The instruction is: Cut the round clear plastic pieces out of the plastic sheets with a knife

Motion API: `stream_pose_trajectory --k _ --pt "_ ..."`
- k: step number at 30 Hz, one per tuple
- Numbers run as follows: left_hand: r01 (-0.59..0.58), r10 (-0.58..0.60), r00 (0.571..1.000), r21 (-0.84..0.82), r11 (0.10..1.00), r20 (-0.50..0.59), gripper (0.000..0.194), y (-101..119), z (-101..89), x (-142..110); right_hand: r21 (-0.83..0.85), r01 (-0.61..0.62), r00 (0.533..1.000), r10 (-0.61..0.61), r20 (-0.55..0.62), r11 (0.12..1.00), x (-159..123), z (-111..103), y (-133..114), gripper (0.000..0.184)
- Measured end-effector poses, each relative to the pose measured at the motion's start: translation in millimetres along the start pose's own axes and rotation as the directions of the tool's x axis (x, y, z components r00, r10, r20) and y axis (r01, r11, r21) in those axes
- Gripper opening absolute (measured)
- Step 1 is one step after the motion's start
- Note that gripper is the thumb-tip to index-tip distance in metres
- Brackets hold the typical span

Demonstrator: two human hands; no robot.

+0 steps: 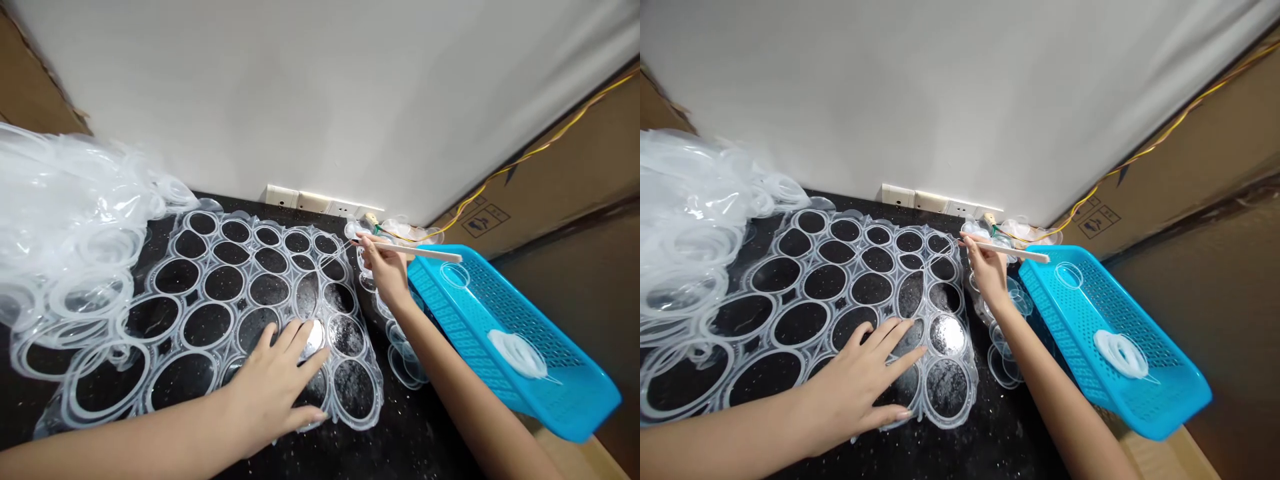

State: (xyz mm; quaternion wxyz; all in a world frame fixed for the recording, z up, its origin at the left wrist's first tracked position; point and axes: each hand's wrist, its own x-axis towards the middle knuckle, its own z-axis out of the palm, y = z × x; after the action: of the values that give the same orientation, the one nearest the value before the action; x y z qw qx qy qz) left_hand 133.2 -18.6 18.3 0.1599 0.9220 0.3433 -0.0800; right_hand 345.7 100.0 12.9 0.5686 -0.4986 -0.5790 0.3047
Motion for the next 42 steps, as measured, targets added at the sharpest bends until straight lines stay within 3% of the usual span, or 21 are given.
stream_pose_trajectory --k 5,11,22,28,31,37,42 --pt "0.011 -0.01 1.0 0.015 1.0 -0.012 0.067 0 -0.4 0 0.206 -0.173 0.985 0.175 0.009 0.963 4 -3 2 0.037" --pt "0.01 -0.009 1.0 0.046 0.999 -0.021 0.066 0 3.1 -3 0.379 -0.285 0.953 0.303 0.012 0.881 13 -21 -3 0.043" --pt "-0.003 0.005 0.999 0.065 0.998 -0.035 0.067 -1 5.1 1 0.432 -0.575 0.818 0.498 0.288 0.695 7 -20 -21 0.044" --pt "-0.032 0.038 0.997 0.102 0.994 -0.065 0.065 -2 0.7 -2 0.418 -0.557 0.831 0.482 0.279 0.718 4 -18 -27 0.043" --pt "-0.037 0.052 0.989 0.107 0.994 -0.136 0.061 -6 -9.0 -2 0.4 -0.541 0.841 0.465 0.277 0.74 5 -19 -25 0.046" --pt "0.05 -0.007 0.976 0.192 0.98 -0.219 0.059 -27 -25.9 15 0.307 -0.524 0.844 0.438 0.309 0.794 12 -21 -23 0.046" --pt "0.098 -0.05 0.973 0.207 0.973 -0.226 0.058 -38 -24.4 30 0.177 -0.408 0.885 0.341 0.316 0.896 19 -14 -31 0.036"
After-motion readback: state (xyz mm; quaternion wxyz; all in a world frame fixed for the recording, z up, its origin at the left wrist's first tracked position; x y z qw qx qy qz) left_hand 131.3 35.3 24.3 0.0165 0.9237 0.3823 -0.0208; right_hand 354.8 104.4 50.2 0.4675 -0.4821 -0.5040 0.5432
